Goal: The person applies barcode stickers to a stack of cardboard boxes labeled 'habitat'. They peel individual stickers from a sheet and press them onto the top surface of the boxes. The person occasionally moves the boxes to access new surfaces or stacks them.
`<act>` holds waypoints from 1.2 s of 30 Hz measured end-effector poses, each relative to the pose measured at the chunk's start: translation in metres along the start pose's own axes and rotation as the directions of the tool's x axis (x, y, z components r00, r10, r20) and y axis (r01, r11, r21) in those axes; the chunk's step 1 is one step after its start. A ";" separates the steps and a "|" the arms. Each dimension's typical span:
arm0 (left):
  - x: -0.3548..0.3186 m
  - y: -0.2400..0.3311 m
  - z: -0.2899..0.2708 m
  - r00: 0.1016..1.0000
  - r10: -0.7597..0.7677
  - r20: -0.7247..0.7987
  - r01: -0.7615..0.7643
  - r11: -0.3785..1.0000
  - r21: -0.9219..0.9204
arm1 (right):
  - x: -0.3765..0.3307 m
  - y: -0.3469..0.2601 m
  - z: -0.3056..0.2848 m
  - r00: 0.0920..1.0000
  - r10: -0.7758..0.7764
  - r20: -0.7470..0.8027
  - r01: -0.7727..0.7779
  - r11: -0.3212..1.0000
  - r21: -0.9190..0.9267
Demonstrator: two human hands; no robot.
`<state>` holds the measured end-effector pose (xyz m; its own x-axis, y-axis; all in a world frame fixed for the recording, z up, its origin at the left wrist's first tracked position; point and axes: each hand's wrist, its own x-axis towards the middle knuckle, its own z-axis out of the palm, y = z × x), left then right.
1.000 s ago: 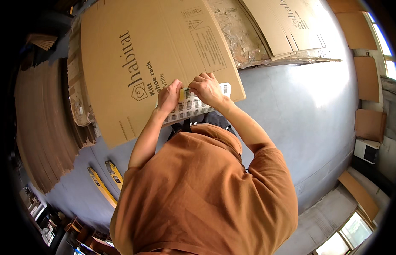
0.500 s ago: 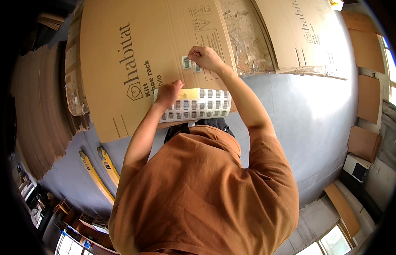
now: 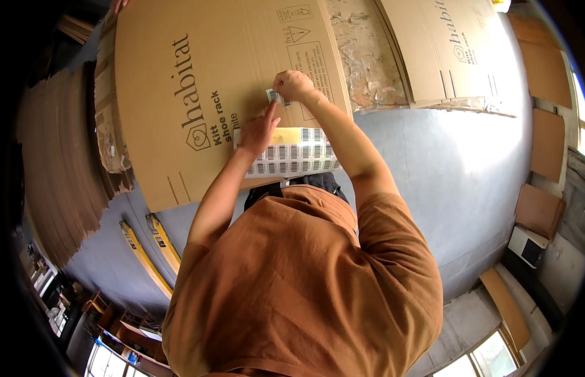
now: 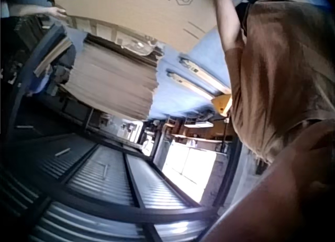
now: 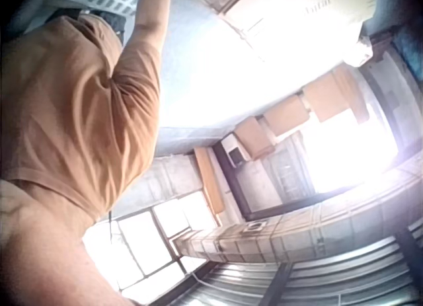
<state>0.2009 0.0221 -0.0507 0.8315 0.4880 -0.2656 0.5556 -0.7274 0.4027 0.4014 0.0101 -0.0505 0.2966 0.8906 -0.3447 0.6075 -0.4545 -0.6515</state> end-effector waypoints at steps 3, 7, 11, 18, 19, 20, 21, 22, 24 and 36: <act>0.008 -0.001 0.007 0.997 -0.030 0.074 0.029 0.999 0.020 | -0.005 -0.012 0.005 0.996 0.092 -0.022 -0.094 0.992 -0.086; 0.001 -0.009 0.021 0.995 0.056 -0.086 -0.056 0.998 0.004 | -0.010 -0.036 -0.009 0.962 0.205 -0.178 -0.242 0.945 -0.221; -0.033 -0.013 0.015 0.972 0.151 -0.179 -0.159 0.987 -0.032 | -0.038 -0.022 -0.015 0.924 0.171 -0.342 -0.119 0.979 0.168; -0.143 -0.053 0.033 0.949 0.078 -0.307 -0.101 0.993 -0.059 | -0.141 -0.044 0.061 0.933 0.309 -0.187 -0.019 0.559 0.829; -0.157 -0.056 0.031 0.947 0.056 -0.318 -0.086 0.993 -0.082 | -0.151 -0.053 0.079 0.927 0.342 -0.154 -0.046 0.511 0.858; -0.167 -0.059 0.029 0.945 0.037 -0.325 -0.075 0.992 -0.103 | -0.159 -0.063 0.094 0.918 0.377 -0.121 -0.072 0.460 0.885; -0.173 -0.060 0.028 0.906 0.044 -0.421 -0.112 0.984 -0.138 | -0.163 -0.072 0.107 0.901 0.421 -0.101 -0.099 0.427 0.899; -0.178 -0.061 0.026 0.918 0.043 -0.395 -0.098 0.988 -0.122 | -0.163 -0.075 0.124 0.890 0.444 -0.110 -0.080 0.386 0.919; -0.185 -0.063 0.020 0.938 0.038 -0.345 -0.071 0.994 -0.083 | -0.165 -0.084 0.145 0.878 0.463 -0.122 -0.077 0.388 0.918; -0.170 -0.063 0.017 0.991 0.059 -0.118 -0.061 0.998 -0.015 | -0.157 -0.093 0.176 0.788 0.502 -0.357 -0.106 0.682 0.723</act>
<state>0.0251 -0.0235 -0.0459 0.8565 0.4977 -0.1366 0.5038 -0.7485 0.4312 0.1685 -0.0905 -0.0543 0.8018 0.4794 -0.3569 -0.1501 -0.4165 -0.8966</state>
